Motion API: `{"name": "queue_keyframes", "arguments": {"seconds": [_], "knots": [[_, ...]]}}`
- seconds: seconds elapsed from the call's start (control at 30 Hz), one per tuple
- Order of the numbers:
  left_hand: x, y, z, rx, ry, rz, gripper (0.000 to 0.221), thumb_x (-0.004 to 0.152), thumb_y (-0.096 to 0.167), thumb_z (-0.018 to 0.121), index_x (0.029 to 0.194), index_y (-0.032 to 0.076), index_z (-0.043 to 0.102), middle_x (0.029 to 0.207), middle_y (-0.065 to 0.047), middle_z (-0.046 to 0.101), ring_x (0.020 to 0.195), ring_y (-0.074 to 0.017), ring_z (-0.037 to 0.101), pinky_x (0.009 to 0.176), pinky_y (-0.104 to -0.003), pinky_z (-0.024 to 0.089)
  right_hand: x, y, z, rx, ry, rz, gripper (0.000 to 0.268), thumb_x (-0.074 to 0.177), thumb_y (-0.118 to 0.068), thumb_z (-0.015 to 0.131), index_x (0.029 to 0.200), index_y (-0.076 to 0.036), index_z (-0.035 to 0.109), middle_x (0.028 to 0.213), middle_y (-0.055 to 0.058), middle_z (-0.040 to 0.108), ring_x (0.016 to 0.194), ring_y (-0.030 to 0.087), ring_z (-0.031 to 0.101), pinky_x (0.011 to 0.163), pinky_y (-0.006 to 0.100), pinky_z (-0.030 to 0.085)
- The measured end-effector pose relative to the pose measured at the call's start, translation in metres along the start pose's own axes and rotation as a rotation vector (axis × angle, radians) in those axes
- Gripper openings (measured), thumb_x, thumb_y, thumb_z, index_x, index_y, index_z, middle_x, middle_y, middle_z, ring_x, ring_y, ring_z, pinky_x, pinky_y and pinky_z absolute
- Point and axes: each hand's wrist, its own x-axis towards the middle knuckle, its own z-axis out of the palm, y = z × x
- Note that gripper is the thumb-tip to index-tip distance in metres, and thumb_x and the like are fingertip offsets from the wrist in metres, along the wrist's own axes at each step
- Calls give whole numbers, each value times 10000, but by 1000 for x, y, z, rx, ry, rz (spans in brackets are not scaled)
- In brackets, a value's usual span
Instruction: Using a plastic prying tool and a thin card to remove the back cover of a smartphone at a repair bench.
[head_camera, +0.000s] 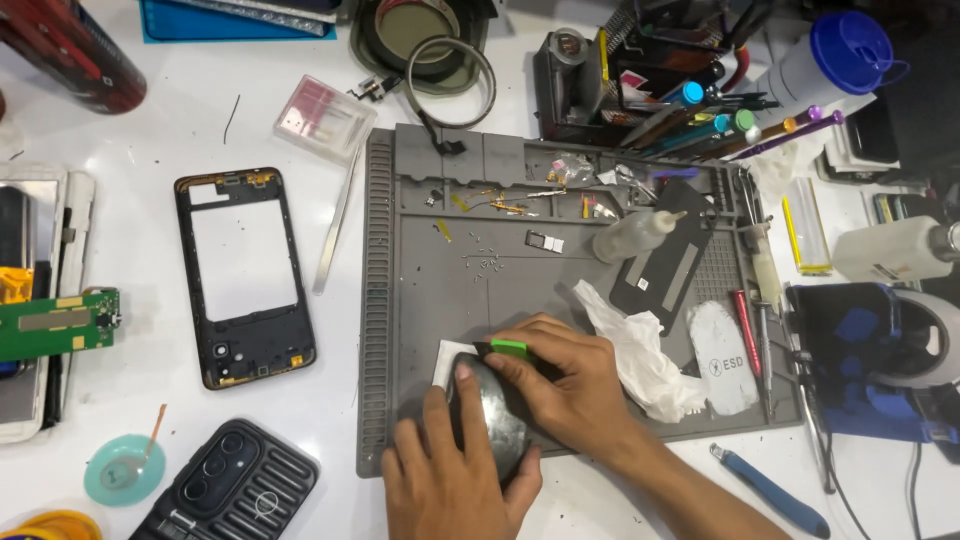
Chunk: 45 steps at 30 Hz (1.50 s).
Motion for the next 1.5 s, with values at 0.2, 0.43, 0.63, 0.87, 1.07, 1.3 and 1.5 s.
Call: {"name": "queue_keyframes", "arguments": {"seconds": [0.2, 0.43, 0.63, 0.87, 1.07, 1.3, 1.5], "knots": [[1, 1, -4, -3, -28, 0, 935, 705, 731, 666, 1390, 100, 588, 1201, -153, 615, 782, -326, 547, 622, -432, 448, -1, -7, 1, -40, 14, -133, 87, 927, -29, 690, 979, 23, 737, 907, 115, 775, 785, 242, 726, 774, 314, 604], [5, 1, -10, -59, -49, 15, 923, 754, 676, 692, 1410, 38, 572, 1212, -200, 603, 825, -333, 530, 649, -440, 454, -3, -8, 7, -178, 16, -227, 74, 935, 16, 683, 986, 33, 733, 884, 122, 754, 777, 264, 723, 752, 300, 600], [2, 1, -11, -57, -74, 17, 936, 768, 663, 717, 1423, 16, 550, 1214, -202, 604, 854, -328, 543, 663, -424, 457, -8, -5, 11, -121, 29, -117, 84, 907, 50, 723, 975, 17, 759, 914, 121, 777, 801, 245, 734, 755, 283, 612], [5, 0, -15, -60, -108, 25, 934, 782, 656, 731, 1432, 12, 545, 1247, -225, 604, 892, -312, 556, 714, -428, 464, -5, -1, 15, -133, 24, -137, 71, 913, 34, 737, 980, 18, 755, 920, 110, 777, 799, 240, 730, 753, 281, 600], [6, -1, -15, -82, -104, 44, 895, 806, 646, 699, 1422, 12, 563, 1249, -205, 602, 881, -302, 549, 688, -422, 447, -3, -1, 16, -95, 35, -97, 111, 910, 32, 750, 1015, -4, 760, 938, 135, 774, 798, 205, 734, 749, 249, 605], [4, 0, -17, -77, -110, 37, 862, 806, 654, 693, 1391, 28, 602, 1269, -177, 613, 908, -290, 551, 696, -416, 456, 4, -2, 20, -79, -30, -107, 122, 913, 14, 742, 1030, -9, 768, 958, 133, 785, 813, 191, 742, 735, 237, 618], [4, 0, -16, -82, -112, 10, 942, 754, 652, 753, 1443, 42, 553, 1263, -199, 610, 856, -311, 540, 653, -421, 452, 11, 6, 2, 35, -23, 317, 122, 898, -81, 765, 999, -16, 785, 959, 77, 791, 871, 113, 713, 819, 223, 589]]}}
